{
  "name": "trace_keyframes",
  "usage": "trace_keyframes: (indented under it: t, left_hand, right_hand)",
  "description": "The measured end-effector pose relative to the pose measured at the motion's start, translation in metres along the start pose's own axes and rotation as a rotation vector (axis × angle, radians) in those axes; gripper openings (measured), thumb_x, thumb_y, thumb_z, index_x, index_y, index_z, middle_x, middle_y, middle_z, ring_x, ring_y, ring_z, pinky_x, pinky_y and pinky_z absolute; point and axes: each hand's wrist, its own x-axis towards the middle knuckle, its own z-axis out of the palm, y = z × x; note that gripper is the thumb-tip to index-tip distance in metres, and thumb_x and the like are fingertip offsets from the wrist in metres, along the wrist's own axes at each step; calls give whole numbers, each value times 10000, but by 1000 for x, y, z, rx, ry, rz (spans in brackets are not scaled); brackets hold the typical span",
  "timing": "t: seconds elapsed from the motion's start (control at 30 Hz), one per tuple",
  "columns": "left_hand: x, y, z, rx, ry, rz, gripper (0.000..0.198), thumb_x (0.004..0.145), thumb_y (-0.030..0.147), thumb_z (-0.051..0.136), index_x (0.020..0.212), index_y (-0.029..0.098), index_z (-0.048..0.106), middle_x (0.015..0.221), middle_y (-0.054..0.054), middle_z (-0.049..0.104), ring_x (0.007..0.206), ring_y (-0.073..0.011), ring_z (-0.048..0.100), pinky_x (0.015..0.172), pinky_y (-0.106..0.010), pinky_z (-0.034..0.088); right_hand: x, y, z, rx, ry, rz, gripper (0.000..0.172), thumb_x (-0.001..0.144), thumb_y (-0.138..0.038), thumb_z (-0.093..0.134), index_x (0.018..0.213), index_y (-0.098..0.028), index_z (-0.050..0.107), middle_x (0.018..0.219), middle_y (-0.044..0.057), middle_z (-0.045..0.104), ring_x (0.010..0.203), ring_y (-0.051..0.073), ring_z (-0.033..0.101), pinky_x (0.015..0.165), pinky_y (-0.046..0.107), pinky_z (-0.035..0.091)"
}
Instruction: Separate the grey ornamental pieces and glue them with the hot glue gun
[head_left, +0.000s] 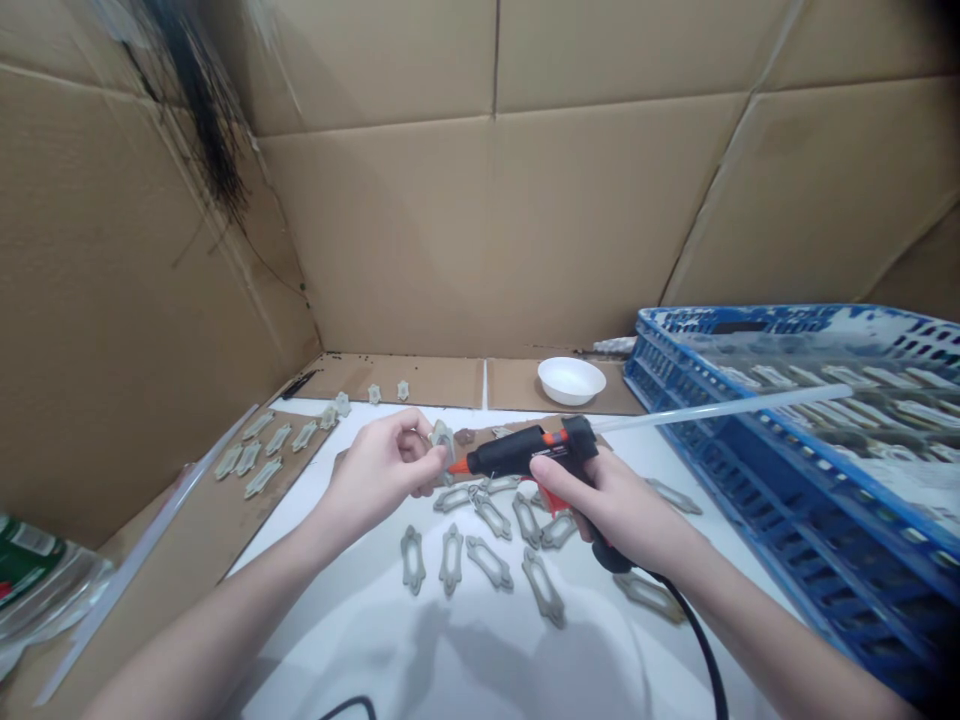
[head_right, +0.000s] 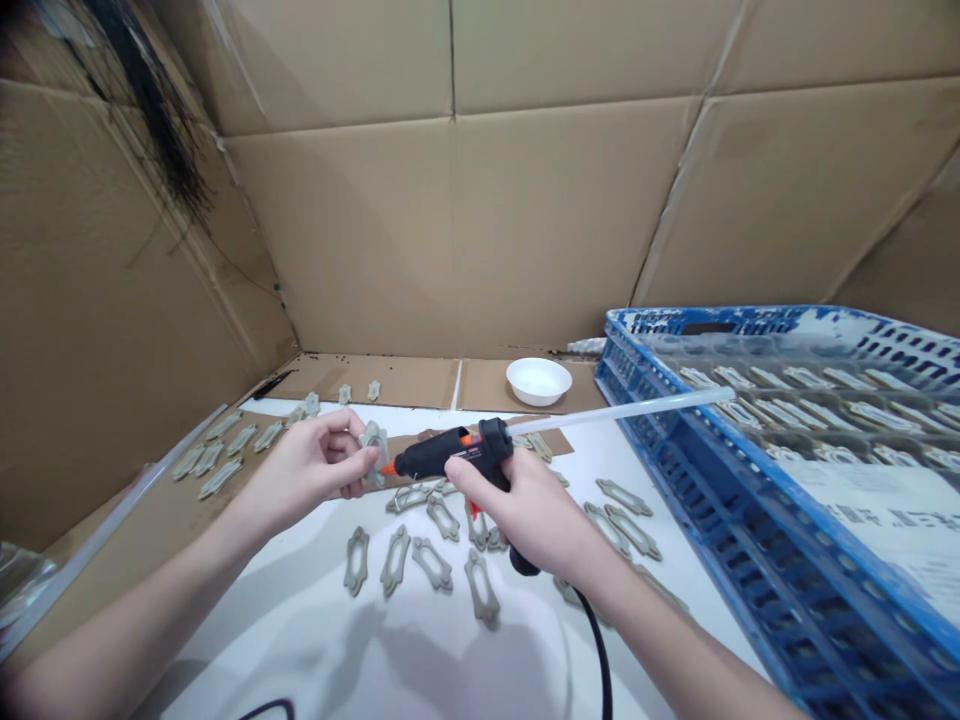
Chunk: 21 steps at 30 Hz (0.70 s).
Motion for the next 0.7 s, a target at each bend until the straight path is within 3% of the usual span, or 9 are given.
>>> trace_keyframes:
  t: [0.33, 0.7]
  left_hand:
    - [1, 0, 0, 130, -29, 7, 158, 675, 331, 534, 652, 188, 470, 491, 30, 587, 479, -132, 557, 472, -218, 382]
    - [2, -1, 0, 128, -40, 12, 138, 677, 307, 533, 653, 183, 477, 493, 29, 585, 485, -131, 564, 476, -216, 388]
  right_hand:
    - [-4, -4, 0, -9, 7, -7, 416, 768, -556, 406, 726, -164, 538, 568, -20, 453, 449, 92, 426, 430, 215, 328]
    - [-5, -6, -1, -24, 4, -24, 395, 769, -546, 416, 756, -172, 541, 574, -20, 463, 457, 99, 434, 446, 218, 323]
